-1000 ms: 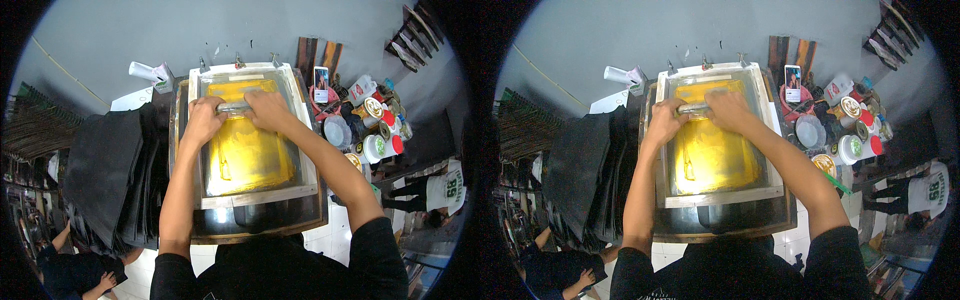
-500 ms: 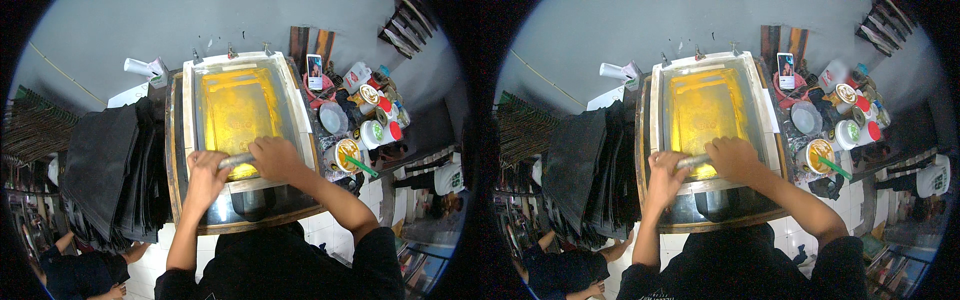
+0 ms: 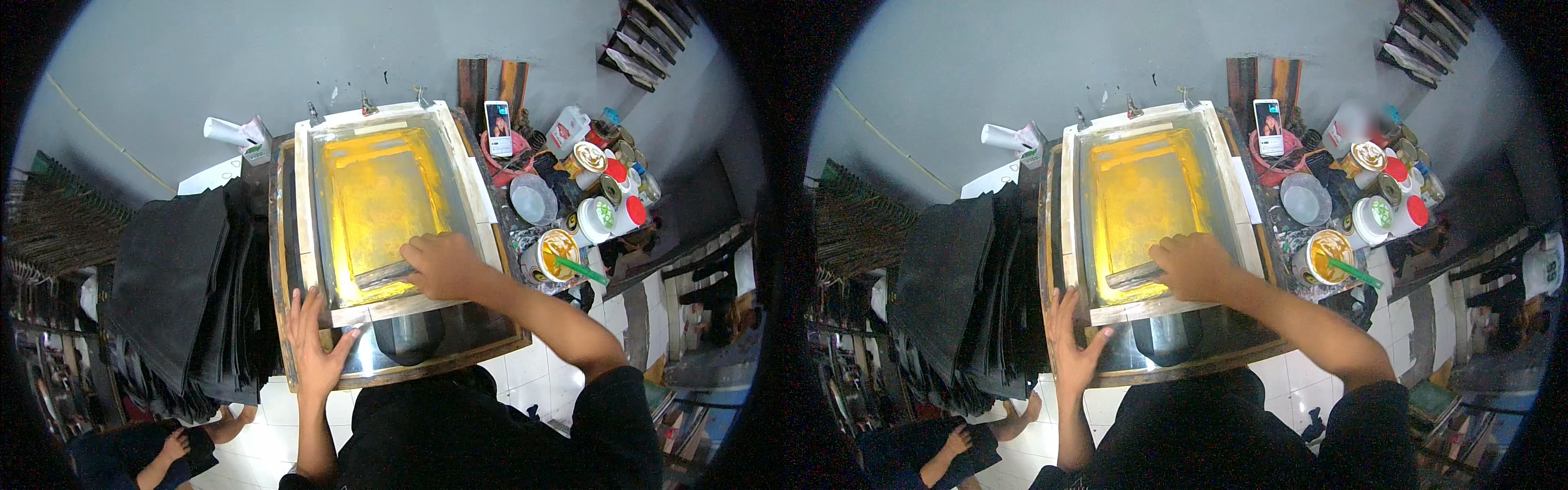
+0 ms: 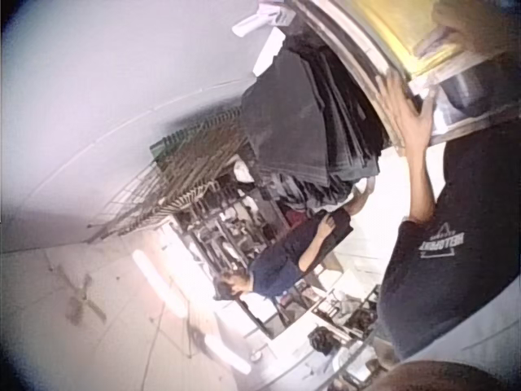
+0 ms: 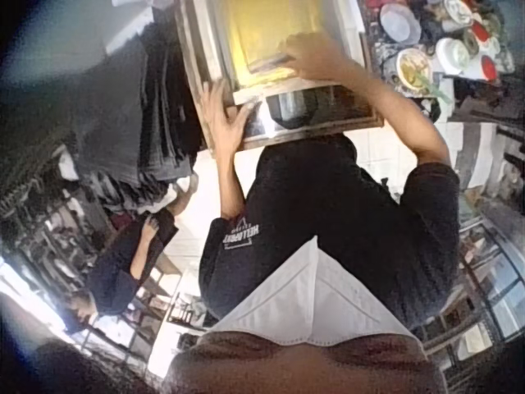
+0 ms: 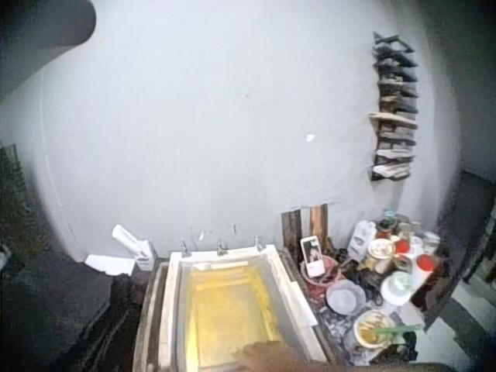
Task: The person performs screen printing on black tote bags by placing a bag on the printing base, lowering the screen frame, and using a squeegee to spread yellow ink. They then lift the frame and set the printed bag aside before repeating the process.
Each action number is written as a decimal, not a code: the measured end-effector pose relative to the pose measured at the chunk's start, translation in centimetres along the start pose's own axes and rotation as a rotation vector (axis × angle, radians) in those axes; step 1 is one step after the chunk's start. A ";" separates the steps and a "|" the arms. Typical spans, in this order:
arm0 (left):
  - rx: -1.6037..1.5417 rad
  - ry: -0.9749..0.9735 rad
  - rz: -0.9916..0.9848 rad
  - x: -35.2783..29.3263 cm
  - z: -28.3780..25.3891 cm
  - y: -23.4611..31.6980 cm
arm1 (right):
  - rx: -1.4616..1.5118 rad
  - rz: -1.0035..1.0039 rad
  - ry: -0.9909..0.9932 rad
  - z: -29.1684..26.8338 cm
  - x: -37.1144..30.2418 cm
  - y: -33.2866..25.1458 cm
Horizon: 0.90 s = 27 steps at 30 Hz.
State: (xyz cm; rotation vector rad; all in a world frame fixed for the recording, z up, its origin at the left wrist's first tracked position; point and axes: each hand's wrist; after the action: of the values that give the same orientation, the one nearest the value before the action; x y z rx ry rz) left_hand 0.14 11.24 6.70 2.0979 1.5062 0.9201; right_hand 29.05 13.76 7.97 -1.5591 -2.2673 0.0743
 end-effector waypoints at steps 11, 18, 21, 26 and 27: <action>-0.002 0.090 0.304 6.1 -2.5 7.5 | -0.074 -0.042 -0.007 -8.2 4.4 -0.5; 0.055 0.021 0.273 9.4 0.7 10.7 | -0.228 -0.205 0.210 -11.9 3.1 -2.5; -0.105 0.129 0.006 8.9 1.0 7.4 | -0.078 0.009 0.525 -15.0 -1.5 -0.4; -0.684 0.285 -0.282 7.2 1.4 4.4 | -0.361 0.842 0.689 -17.7 -17.9 9.7; -0.772 0.313 -0.283 7.0 1.8 4.2 | -0.425 1.050 0.662 -17.0 -22.4 11.5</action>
State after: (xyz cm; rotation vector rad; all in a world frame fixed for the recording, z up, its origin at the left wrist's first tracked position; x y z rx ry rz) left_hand 5.70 16.50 10.16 1.2028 1.2435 1.4645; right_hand 52.00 -5.13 14.42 -2.3641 -0.8440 -0.5784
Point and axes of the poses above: each hand's wrist, its own x-axis towards the middle knuckle, its own z-axis out of the palm, y = z × x, and after that the axes turned 9 degrees about y, right-handed
